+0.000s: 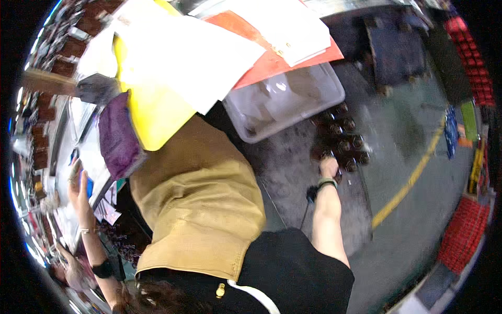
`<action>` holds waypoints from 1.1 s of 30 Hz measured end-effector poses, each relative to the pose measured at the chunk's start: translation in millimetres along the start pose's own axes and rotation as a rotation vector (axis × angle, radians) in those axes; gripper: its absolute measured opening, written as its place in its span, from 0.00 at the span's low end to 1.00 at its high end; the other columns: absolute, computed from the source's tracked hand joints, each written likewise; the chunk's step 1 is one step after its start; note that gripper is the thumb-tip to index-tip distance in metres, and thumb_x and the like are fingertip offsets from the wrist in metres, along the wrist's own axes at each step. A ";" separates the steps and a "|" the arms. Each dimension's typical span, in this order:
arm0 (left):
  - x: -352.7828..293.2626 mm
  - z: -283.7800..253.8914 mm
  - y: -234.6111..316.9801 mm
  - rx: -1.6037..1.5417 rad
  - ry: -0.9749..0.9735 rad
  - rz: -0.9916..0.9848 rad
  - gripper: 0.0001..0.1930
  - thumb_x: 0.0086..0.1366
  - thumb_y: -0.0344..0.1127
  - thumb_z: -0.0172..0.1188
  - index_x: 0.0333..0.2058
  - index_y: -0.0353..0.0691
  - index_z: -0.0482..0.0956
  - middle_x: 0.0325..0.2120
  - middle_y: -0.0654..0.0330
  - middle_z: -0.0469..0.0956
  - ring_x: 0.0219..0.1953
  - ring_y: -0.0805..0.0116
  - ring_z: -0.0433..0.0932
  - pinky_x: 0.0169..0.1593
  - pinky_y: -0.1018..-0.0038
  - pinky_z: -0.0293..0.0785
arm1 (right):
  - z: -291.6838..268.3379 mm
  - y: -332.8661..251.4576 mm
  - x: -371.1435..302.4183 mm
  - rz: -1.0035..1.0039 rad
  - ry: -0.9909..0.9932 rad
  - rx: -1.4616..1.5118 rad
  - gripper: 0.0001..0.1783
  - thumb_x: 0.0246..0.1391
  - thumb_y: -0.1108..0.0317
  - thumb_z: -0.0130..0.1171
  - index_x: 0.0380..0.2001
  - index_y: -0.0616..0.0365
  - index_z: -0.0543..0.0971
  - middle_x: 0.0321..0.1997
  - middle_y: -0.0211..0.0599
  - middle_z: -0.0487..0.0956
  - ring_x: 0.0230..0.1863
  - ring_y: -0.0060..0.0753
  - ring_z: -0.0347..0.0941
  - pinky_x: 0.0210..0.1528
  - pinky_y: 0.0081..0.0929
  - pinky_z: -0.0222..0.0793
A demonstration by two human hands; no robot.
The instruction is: The recorder is carefully applying and smoothing adhesive labels onto brown glass bottles.
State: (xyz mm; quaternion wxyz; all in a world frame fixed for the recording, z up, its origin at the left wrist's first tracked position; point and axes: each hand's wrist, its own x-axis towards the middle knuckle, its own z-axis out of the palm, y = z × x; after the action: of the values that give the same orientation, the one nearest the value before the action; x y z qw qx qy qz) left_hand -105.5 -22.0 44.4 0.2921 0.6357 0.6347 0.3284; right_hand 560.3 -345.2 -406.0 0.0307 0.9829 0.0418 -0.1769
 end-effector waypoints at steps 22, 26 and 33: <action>470.5 -30.8 11.7 0.386 0.353 0.360 0.50 0.57 0.50 0.74 0.70 0.30 0.60 0.67 0.39 0.65 0.69 0.44 0.64 0.73 0.59 0.60 | -355.4 -221.3 -241.3 -0.903 0.580 0.704 0.08 0.64 0.70 0.63 0.42 0.64 0.85 0.41 0.43 0.83 0.41 0.42 0.80 0.45 0.37 0.75; 531.7 8.3 19.8 0.552 0.616 0.111 0.54 0.50 0.50 0.79 0.70 0.31 0.60 0.74 0.45 0.54 0.75 0.46 0.52 0.77 0.58 0.51 | -402.2 -268.1 -279.4 -1.176 0.811 0.645 0.06 0.62 0.77 0.64 0.42 0.64 0.84 0.41 0.42 0.80 0.32 0.37 0.74 0.32 0.30 0.70; 550.4 37.8 8.7 0.478 0.761 0.290 0.51 0.42 0.36 0.75 0.69 0.46 0.64 0.67 0.58 0.62 0.70 0.50 0.57 0.73 0.56 0.53 | -430.2 -314.5 -317.0 -1.365 0.867 0.617 0.07 0.61 0.80 0.62 0.42 0.66 0.83 0.44 0.44 0.80 0.31 0.35 0.72 0.27 0.29 0.64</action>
State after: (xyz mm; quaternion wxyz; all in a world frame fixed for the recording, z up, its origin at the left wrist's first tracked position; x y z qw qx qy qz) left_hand -82.0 529.2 53.7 -0.1648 0.6016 0.6592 0.4200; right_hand 383.5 -22.7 93.1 -0.3690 0.6880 0.5808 0.2306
